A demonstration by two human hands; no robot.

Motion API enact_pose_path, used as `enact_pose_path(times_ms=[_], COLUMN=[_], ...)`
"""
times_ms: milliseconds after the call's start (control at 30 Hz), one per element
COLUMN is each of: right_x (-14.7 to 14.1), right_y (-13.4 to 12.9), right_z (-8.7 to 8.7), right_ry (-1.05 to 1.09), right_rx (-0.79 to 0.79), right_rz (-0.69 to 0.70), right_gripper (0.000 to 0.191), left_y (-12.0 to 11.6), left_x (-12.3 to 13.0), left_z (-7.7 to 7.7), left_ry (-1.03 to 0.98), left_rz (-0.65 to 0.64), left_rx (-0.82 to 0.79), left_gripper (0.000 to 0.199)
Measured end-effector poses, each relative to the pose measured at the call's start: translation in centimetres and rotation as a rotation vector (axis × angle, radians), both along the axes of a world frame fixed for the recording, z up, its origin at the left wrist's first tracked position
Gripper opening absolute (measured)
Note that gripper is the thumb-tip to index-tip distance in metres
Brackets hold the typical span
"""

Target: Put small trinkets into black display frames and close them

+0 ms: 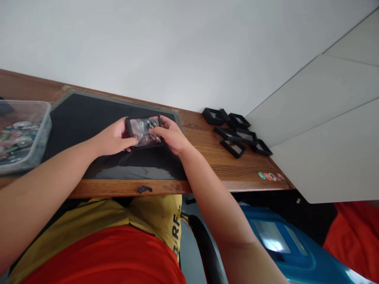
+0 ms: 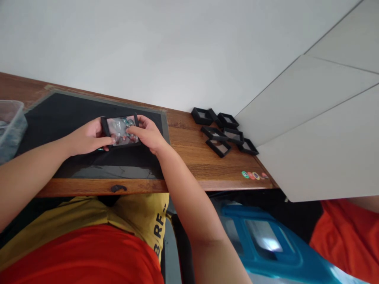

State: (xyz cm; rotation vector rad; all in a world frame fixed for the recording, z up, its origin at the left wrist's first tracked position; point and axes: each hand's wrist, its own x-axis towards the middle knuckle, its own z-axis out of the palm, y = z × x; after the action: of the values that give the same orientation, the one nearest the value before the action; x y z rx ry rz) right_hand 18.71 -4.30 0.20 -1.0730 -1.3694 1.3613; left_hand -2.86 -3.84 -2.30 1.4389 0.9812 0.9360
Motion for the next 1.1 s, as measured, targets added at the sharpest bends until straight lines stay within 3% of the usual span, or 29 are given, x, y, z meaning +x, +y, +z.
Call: enact_pose_path(times_ms=[233, 400, 667, 833, 1100], right_x=[0.0, -0.1, -0.1, -0.1, -0.2], right_y=[-0.1, -0.3, -0.7, -0.6, -1.0], right_z=[0.3, 0.3, 0.4, 0.4, 1.0], right_ry=[0.006, 0.026, 0.080, 0.067, 0.024], right_rx=[-0.013, -0.034, 0.036, 0.061, 0.033], right_rz=[0.009, 0.044, 0.091, 0.025, 0.086], right_gripper=[0.040, 0.038, 0.041, 0.044, 0.041], left_y=[-0.5, -0.6, -1.0, -1.0, -0.8], left_x=[0.1, 0.0, 0.3, 0.4, 0.4], left_z=[1.0, 1.7, 2.4, 1.9, 2.2], left_ry=[0.002, -0.030, -0.196, -0.223, -0.303], left_rz=[0.009, 0.116, 0.178, 0.106, 0.175], left_rx=[0.015, 0.081, -0.016, -0.085, -0.164], left_gripper=[0.051, 0.051, 0.054, 0.042, 0.032])
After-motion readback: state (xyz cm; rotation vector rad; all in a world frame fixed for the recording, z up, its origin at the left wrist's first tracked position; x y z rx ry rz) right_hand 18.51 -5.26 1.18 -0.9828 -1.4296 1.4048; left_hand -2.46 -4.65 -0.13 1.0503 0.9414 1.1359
